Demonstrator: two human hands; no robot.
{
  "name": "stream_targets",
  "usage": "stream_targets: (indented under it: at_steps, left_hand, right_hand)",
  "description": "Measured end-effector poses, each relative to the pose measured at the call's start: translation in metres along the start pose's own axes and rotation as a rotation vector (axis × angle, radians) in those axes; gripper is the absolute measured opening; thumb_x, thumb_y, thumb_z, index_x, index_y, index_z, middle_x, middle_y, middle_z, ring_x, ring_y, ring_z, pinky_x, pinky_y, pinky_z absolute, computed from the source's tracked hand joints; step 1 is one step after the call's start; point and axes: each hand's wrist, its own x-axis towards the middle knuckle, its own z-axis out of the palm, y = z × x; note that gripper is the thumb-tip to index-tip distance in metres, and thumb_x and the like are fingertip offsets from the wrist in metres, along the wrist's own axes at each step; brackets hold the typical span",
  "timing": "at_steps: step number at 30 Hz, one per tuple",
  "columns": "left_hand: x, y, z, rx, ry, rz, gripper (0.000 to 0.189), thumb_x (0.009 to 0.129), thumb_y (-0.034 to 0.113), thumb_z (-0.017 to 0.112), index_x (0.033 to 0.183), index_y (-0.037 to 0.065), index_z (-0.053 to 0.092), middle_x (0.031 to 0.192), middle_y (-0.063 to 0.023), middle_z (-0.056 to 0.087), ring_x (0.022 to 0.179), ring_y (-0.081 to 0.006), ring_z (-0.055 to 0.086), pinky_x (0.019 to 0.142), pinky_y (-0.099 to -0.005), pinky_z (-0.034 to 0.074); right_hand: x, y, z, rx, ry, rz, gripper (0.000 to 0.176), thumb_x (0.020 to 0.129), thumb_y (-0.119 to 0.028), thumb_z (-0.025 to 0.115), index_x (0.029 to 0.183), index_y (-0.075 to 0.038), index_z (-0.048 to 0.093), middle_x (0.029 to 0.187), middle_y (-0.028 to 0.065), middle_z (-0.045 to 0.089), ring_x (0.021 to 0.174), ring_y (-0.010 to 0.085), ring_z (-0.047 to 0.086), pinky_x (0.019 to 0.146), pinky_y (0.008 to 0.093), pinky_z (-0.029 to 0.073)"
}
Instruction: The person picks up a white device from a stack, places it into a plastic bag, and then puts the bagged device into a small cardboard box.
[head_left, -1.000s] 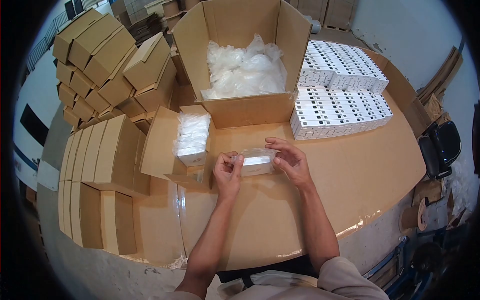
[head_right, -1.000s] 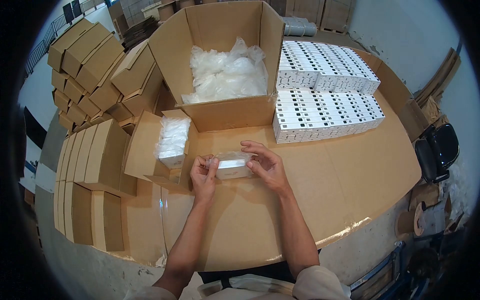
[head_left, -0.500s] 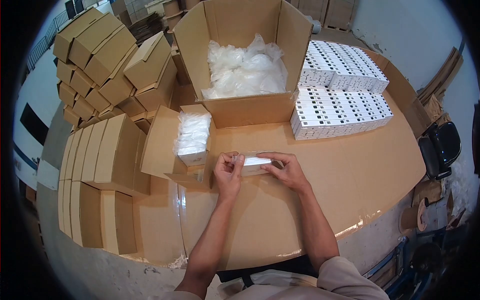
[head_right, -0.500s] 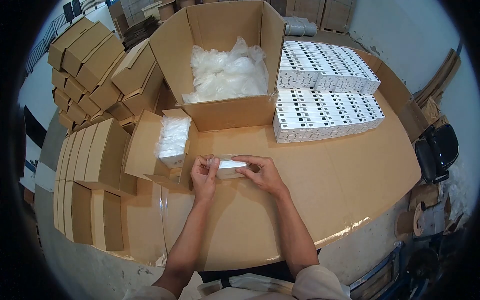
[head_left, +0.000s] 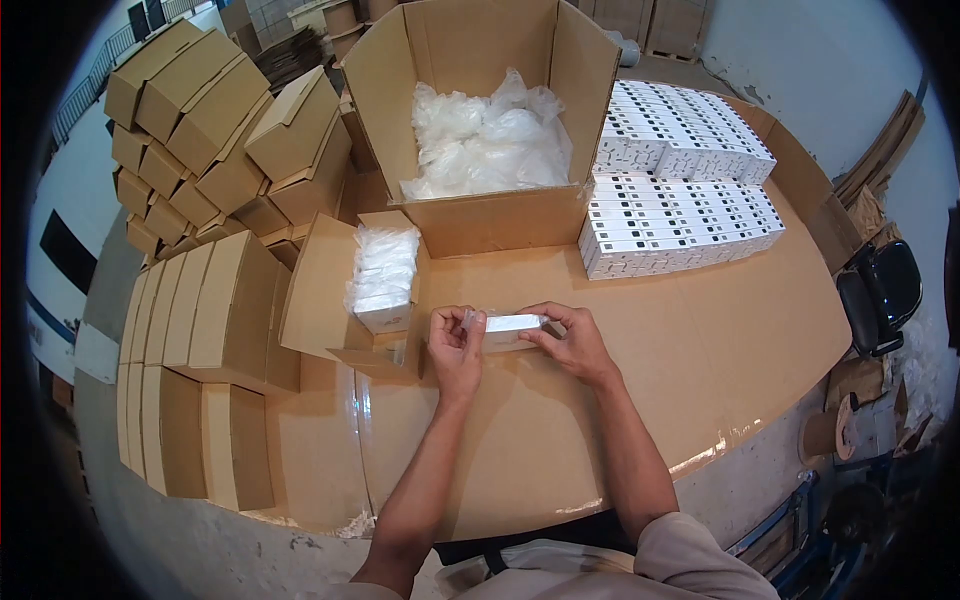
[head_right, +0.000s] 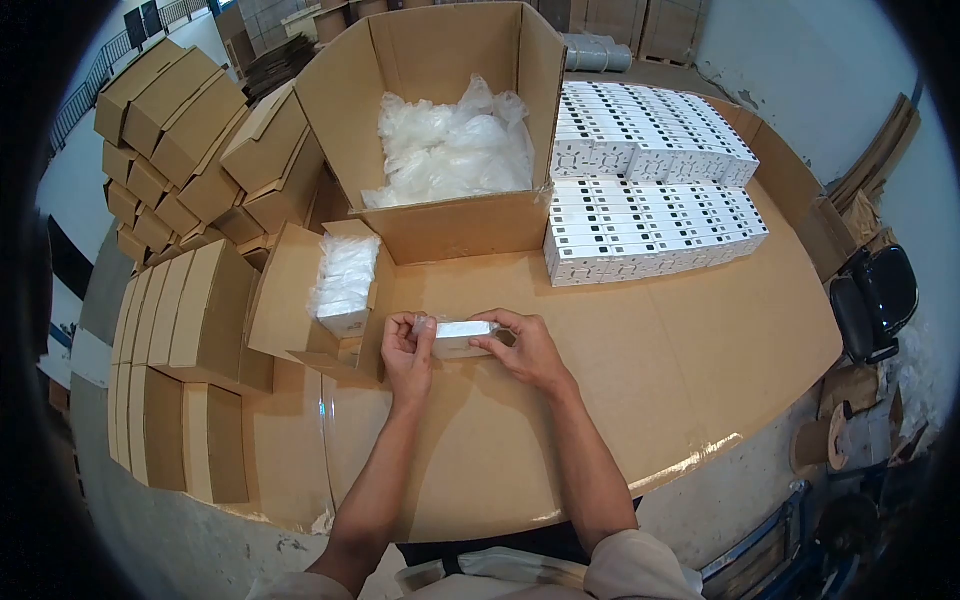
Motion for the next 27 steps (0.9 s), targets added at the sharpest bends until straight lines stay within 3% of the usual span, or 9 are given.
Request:
stream_targets:
  at_steps: [6, 9, 12, 18, 21, 27]
  left_hand:
    - [-0.009, 0.014, 0.012, 0.402, 0.191, 0.277, 0.027, 0.093, 0.002, 0.074, 0.112, 0.005, 0.054, 0.105, -0.0067, 0.062, 0.101, -0.0186, 0.059, 0.091, -0.0318, 0.048]
    - [-0.016, 0.027, 0.007, 0.695, 0.105, 0.462, 0.03, 0.088, 0.0, 0.076, 0.11, 0.004, 0.057, 0.104, -0.0066, 0.066, 0.101, -0.0238, 0.058, 0.089, -0.0352, 0.047]
    - [-0.017, 0.023, 0.007, 0.786, -0.072, 0.68, 0.03, 0.085, 0.001, 0.079, 0.111, 0.005, 0.065, 0.107, -0.0042, 0.072, 0.099, -0.026, 0.057, 0.087, -0.0366, 0.047]
    - [-0.017, 0.025, 0.012, 0.95, -0.17, 0.682, 0.034, 0.082, 0.004, 0.082, 0.115, 0.01, 0.074, 0.114, -0.0005, 0.076, 0.097, -0.0263, 0.057, 0.085, -0.0365, 0.048]
    - [-0.014, 0.031, 0.011, 0.881, -0.167, 0.566, 0.034, 0.083, 0.007, 0.082, 0.116, 0.011, 0.072, 0.111, -0.0001, 0.076, 0.099, -0.0256, 0.059, 0.093, -0.0392, 0.045]
    - [-0.007, 0.029, 0.003, 0.714, -0.227, 0.413, 0.029, 0.083, 0.004, 0.082, 0.11, 0.008, 0.072, 0.11, -0.0053, 0.075, 0.099, -0.0232, 0.061, 0.085, -0.0352, 0.048]
  right_hand:
    - [0.0, 0.009, -0.002, 0.031, 0.072, 0.002, 0.025, 0.091, -0.006, 0.078, 0.114, 0.002, 0.073, 0.101, 0.0097, 0.078, 0.091, 0.0147, 0.072, 0.084, 0.0335, 0.059]
    - [0.001, 0.009, -0.005, 0.062, 0.084, 0.008, 0.024, 0.091, -0.006, 0.078, 0.113, 0.002, 0.073, 0.102, 0.01, 0.077, 0.093, 0.0156, 0.072, 0.085, 0.0338, 0.059]
    - [0.001, 0.009, -0.006, 0.066, 0.068, 0.015, 0.024, 0.091, -0.005, 0.078, 0.113, 0.003, 0.073, 0.102, 0.01, 0.077, 0.094, 0.0161, 0.072, 0.086, 0.033, 0.059]
    - [-0.001, 0.007, -0.008, 0.089, 0.023, 0.018, 0.024, 0.091, -0.004, 0.077, 0.113, 0.004, 0.073, 0.101, 0.0099, 0.077, 0.094, 0.0151, 0.073, 0.085, 0.032, 0.059]
    - [-0.002, 0.0, -0.014, 0.078, -0.019, 0.036, 0.024, 0.091, -0.004, 0.077, 0.114, 0.004, 0.073, 0.101, 0.01, 0.077, 0.092, 0.0147, 0.073, 0.083, 0.0311, 0.058]
    - [-0.003, 0.001, -0.02, 0.081, -0.04, 0.039, 0.025, 0.091, -0.003, 0.077, 0.114, 0.004, 0.072, 0.104, 0.0103, 0.077, 0.093, 0.016, 0.073, 0.082, 0.0302, 0.058]
